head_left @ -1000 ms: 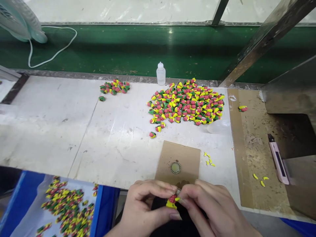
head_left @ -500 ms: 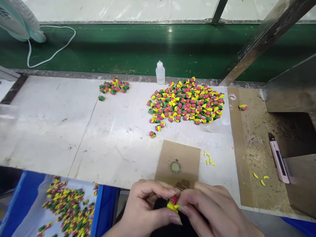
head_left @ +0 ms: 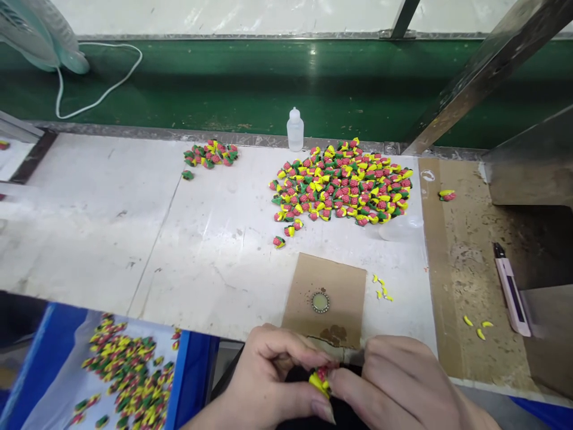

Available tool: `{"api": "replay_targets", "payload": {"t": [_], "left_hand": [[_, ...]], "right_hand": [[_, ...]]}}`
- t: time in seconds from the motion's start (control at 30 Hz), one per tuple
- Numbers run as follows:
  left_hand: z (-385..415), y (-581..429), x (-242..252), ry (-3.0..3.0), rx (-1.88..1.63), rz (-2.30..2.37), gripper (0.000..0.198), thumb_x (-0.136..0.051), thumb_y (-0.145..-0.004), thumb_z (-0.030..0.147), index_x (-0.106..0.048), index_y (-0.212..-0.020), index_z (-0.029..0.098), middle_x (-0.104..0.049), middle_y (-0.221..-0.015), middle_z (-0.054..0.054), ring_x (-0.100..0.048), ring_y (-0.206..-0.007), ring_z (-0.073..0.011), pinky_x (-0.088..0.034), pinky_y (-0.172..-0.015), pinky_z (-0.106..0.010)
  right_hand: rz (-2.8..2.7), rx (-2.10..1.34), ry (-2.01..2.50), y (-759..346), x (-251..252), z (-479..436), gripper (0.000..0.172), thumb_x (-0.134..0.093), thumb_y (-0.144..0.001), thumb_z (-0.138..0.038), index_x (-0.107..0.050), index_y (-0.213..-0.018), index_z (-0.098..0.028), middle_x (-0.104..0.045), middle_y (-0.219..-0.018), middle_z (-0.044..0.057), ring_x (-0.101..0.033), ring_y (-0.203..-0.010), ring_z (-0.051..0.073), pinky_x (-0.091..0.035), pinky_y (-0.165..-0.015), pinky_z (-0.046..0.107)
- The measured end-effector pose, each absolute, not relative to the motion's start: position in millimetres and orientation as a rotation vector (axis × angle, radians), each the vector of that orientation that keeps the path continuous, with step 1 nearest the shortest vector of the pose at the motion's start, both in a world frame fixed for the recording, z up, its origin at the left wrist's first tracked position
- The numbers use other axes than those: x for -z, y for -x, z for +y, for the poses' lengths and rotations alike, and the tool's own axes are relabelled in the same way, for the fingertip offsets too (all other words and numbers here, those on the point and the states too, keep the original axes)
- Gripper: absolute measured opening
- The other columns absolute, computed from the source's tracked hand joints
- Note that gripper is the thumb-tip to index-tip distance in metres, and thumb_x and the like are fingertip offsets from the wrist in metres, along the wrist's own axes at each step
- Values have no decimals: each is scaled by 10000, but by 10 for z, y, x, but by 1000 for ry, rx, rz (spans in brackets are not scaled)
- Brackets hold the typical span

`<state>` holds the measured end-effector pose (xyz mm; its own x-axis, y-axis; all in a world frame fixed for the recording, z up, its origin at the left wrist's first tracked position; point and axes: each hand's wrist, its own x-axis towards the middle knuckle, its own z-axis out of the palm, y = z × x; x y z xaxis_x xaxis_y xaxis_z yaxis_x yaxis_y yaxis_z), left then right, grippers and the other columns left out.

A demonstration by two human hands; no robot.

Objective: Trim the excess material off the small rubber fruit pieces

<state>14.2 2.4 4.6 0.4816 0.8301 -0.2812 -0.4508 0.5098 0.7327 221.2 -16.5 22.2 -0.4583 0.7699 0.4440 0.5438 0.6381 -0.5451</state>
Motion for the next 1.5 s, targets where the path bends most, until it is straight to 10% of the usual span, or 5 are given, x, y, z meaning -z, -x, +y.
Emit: {"api": "replay_targets", "payload": {"t": [0.73, 1.1, 1.37, 1.5], "left_hand": [[-125, -218, 45, -641, -940, 502, 452, -968, -744, 89, -824, -1113, 306, -893, -1085, 6, -850, -985, -150, -644, -845, -140], [59, -217, 31, -1348, -1093, 559, 438, -983, -751, 260, -816, -1155, 280, -902, -923, -28, -868, -911, -219, -627, -1043, -290], [-47, -185, 189, -1177, -1054, 475, 586, -996, -708, 200, -820, -1254, 318, -861, -1097, -55, -839, -1018, -276, -654, -1000, -287], [18, -159, 46, -1251, -981, 533, 577, -969, -749, 184, -806, -1278, 345, -870, -1091, -68, -845, -1006, -299, -671, -990, -350]], "right_hand": [[-2082, -512, 891, -2275, -109, -260, 215, -548, -1114, -175, -757, -1163, -182, -598, -559, -59, -480, -511, 147, -322, -483, 322], [-1161, -1914, 959, -2051, -120, -344, 620, -490, -977, -818, -660, -914, -225, -528, -839, 21, -530, -783, 188, -508, -760, 289], [-926, -2247, 749, -1975, -128, -236, 672, -505, -988, -803, -784, -1060, -195, -610, -917, 63, -565, -870, 195, -493, -974, 337], [-921, -2107, 750, -1963, -85, -326, 582, -584, -985, -750, -775, -1035, -202, -549, -800, 8, -514, -706, 147, -523, -744, 257]]}}
